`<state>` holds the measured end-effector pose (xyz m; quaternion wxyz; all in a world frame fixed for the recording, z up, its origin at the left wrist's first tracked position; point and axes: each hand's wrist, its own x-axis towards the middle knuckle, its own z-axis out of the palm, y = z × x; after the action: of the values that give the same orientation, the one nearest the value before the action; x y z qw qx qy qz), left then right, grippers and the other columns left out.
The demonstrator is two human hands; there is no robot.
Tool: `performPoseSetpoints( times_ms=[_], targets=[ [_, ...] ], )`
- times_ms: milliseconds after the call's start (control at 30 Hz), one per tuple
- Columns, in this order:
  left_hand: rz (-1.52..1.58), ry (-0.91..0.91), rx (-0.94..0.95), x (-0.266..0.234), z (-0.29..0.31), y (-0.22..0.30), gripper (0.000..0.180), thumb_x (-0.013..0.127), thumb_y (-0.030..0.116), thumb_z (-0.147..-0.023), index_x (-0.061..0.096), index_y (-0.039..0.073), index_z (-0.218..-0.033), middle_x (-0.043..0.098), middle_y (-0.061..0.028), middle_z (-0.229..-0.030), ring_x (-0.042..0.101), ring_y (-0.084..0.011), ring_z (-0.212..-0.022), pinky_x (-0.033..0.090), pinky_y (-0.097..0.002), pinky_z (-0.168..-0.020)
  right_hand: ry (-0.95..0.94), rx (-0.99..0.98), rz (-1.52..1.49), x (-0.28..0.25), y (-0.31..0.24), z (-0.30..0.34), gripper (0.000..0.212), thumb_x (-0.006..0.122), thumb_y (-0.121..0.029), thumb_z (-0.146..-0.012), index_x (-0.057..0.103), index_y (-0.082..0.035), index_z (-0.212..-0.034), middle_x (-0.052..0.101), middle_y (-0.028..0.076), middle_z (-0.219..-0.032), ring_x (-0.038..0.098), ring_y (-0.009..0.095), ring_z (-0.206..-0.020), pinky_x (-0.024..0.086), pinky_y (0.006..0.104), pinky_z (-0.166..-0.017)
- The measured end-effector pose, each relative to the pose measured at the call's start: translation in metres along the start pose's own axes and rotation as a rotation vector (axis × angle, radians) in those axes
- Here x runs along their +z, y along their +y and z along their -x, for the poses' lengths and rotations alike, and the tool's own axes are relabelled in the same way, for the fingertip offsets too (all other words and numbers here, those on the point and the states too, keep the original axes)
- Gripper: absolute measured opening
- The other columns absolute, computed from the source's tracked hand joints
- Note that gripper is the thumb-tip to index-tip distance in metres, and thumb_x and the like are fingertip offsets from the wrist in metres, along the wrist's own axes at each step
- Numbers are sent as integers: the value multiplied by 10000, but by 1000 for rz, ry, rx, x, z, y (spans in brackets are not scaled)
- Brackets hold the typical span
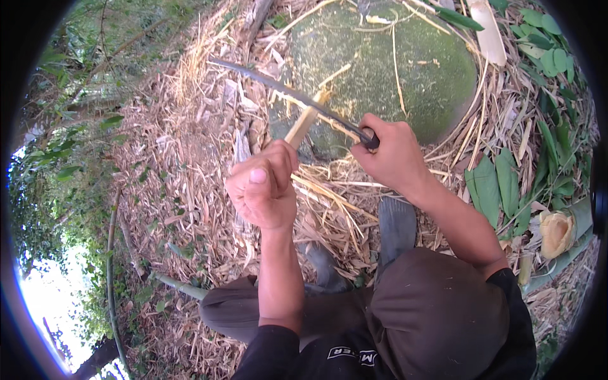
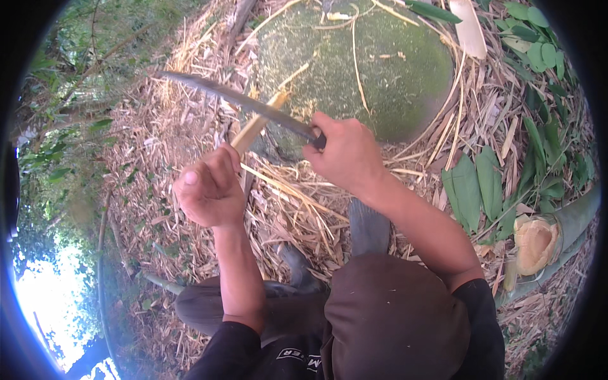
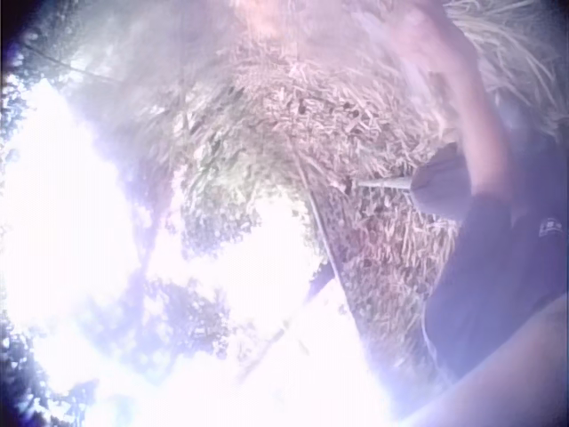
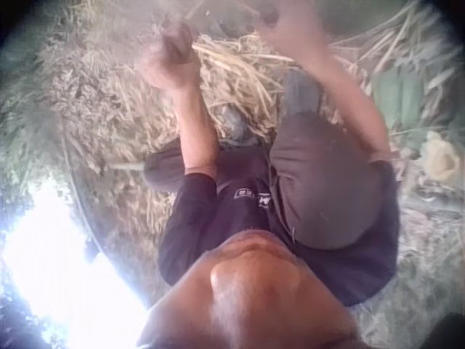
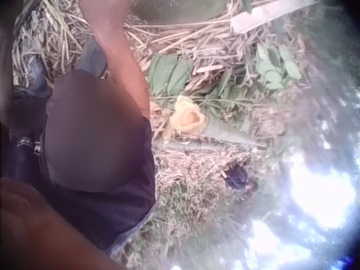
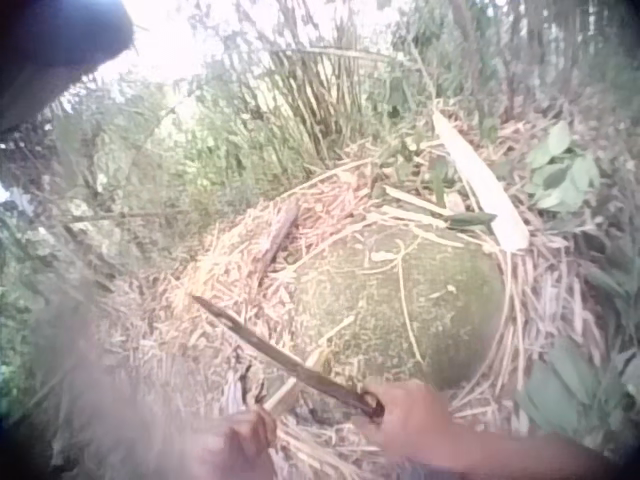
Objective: The person sits on the ground in a bamboo grove and uses a large knife to split a long bamboo stalk. They hold the stalk steady with one hand and use the knife to drive a split down the length of the bamboo, separating it into thinner strips.
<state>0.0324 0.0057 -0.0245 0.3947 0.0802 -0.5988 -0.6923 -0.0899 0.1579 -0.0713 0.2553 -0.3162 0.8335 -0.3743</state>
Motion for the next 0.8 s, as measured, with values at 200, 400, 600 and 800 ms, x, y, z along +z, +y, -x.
performPoseSetpoints(
  times_ms=[200,400,600,800],
  targets=[
    [31,20,-39,-16,0,-4,449,451,277,-917,264,187,-519,185,31,-438,172,-120,-429,319,-343,-531,-84,-40,102,8,-4,1,223,696,-213,-844,624,-25,-940,697,172,-718,720,379,-704,598,483,-674],
    [7,91,-59,-18,-4,-4,464,449,300,-917,240,195,-515,171,36,-437,172,-130,-448,340,-346,-576,-34,-111,101,14,-5,-7,218,712,-192,-853,619,-34,-973,704,173,-750,729,348,-697,608,467,-666],
    [-25,21,-36,-8,0,-3,478,459,318,-918,230,193,-518,166,31,-427,181,-131,-441,345,-350,-563,-4,-91,104,21,-11,1,203,720,-188,-807,608,-60,-918,694,156,-728,706,367,-696,576,478,-677],
    [-41,69,-45,-8,1,0,471,459,313,-908,245,190,-508,173,26,-418,170,-125,-423,347,-347,-552,-49,-91,128,8,-16,-1,228,724,-194,-799,619,-40,-929,687,175,-723,698,387,-688,574,476,-677]
  ],
)
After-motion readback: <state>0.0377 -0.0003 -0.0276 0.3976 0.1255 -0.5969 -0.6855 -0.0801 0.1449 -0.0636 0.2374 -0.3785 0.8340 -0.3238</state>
